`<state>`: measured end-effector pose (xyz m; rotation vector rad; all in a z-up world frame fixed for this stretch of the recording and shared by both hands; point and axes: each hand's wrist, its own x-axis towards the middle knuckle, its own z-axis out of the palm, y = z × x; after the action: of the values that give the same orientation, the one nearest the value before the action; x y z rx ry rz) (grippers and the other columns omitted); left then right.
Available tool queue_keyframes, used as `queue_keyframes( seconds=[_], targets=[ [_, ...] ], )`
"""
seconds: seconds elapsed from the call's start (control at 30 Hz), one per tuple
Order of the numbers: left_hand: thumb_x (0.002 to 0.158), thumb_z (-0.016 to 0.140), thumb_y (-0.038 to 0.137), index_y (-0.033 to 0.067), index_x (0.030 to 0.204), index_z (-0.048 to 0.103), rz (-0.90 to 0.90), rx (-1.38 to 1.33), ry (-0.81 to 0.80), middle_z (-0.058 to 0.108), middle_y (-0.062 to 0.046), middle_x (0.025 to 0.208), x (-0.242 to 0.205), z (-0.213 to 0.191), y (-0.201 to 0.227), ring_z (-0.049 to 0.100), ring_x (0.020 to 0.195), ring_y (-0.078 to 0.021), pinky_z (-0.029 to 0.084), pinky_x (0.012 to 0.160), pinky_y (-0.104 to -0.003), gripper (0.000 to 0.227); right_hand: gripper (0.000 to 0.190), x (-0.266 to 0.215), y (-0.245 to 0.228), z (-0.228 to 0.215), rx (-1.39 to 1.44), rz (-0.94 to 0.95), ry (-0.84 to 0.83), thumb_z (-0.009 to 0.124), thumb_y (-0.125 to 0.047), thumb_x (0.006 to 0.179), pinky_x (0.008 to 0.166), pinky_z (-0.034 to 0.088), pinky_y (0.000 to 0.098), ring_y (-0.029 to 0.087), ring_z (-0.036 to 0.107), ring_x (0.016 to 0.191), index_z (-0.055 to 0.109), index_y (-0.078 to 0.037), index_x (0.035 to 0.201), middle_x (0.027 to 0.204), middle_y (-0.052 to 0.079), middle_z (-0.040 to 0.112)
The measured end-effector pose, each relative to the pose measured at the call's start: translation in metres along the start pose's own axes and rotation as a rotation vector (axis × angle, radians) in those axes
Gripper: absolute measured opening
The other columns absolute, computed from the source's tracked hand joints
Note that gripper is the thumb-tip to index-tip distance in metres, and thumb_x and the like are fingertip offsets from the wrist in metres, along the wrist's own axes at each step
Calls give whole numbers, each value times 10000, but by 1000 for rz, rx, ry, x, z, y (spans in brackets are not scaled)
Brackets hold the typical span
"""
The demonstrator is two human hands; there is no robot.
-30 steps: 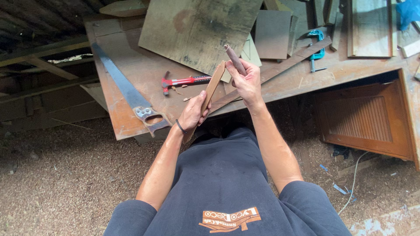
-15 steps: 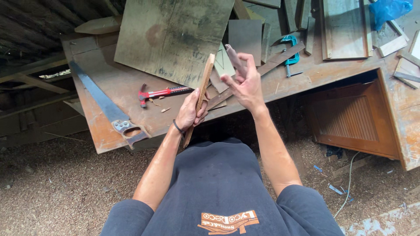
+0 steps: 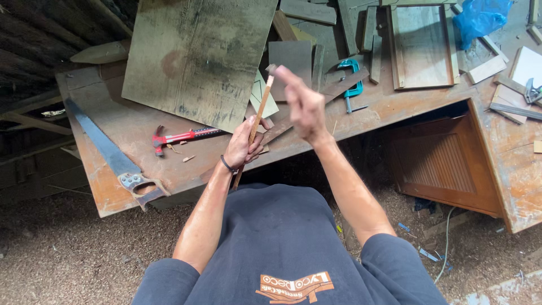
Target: The person uses a hand saw to cut a small wooden stick on a workbench, then sands the cut piece with sandpaper to smooth its edges. The person repeatedly flips and rotates the wood while sanding different sides.
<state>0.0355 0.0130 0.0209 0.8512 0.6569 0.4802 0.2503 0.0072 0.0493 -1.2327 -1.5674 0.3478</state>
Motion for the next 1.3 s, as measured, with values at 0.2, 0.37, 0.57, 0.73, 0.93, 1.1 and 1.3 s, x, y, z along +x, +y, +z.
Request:
queue_keyframes(
  seconds=[0.2, 0.37, 0.57, 0.73, 0.93, 1.1, 1.3],
  targets=[
    [1124, 338, 459, 31, 1080, 562, -11, 71, -14, 296, 55, 495, 2, 3, -4, 262, 360, -57, 236, 333, -234, 486, 343, 4, 8, -16, -144, 293, 3, 501, -32, 1107, 1082, 577, 361, 246, 671, 1286, 598, -98, 1429, 1385, 136, 673],
    [1097, 320, 451, 52, 1066, 549, 1, 27, 0, 316, 49, 477, 2, -1, -8, 275, 333, -65, 234, 323, -231, 461, 398, -3, -14, -17, -119, 115, -245, 561, -17, 1032, 1052, 550, 360, 270, 686, 1198, 642, -111, 1410, 1253, 153, 713],
    [1126, 354, 443, 42, 1062, 577, 32, 92, -25, 332, 53, 512, 4, 5, -13, 278, 371, -57, 262, 362, -225, 463, 356, 1, -7, -24, -172, 178, 15, 523, -12, 1090, 1032, 586, 356, 246, 700, 1260, 603, -90, 1428, 1379, 130, 679],
    [1090, 403, 407, 100, 1172, 594, -36, 177, 147, 461, 39, 657, 3, 16, -4, 357, 474, -45, 292, 420, -209, 370, 447, -9, 0, -25, -169, -10, -67, 523, -1, 1102, 1011, 594, 396, 295, 700, 1233, 510, -144, 1526, 1415, 142, 665],
    [1071, 455, 368, 110, 1331, 583, -114, 43, 141, 487, 28, 695, 6, 28, 11, 353, 473, -51, 276, 417, -216, 388, 547, -33, 1, -13, -372, -50, -219, 599, -25, 1017, 725, 617, 335, 208, 747, 789, 499, -162, 1537, 1178, 112, 724],
    [1080, 456, 364, 89, 1339, 630, -102, 143, 128, 463, 30, 673, -1, 34, 14, 358, 473, -49, 287, 418, -210, 416, 525, -43, 27, -13, -352, -105, -84, 565, 32, 1033, 663, 619, 270, 183, 770, 803, 513, -166, 1516, 1282, 140, 751],
    [1131, 434, 347, 42, 1342, 621, 121, 62, 115, 472, 20, 705, 2, 16, 7, 389, 525, -53, 312, 454, -215, 415, 425, -46, 20, -12, -398, 18, -174, 581, -43, 1024, 882, 619, 382, 302, 757, 1040, 595, -117, 1442, 1281, 147, 721]
  ],
)
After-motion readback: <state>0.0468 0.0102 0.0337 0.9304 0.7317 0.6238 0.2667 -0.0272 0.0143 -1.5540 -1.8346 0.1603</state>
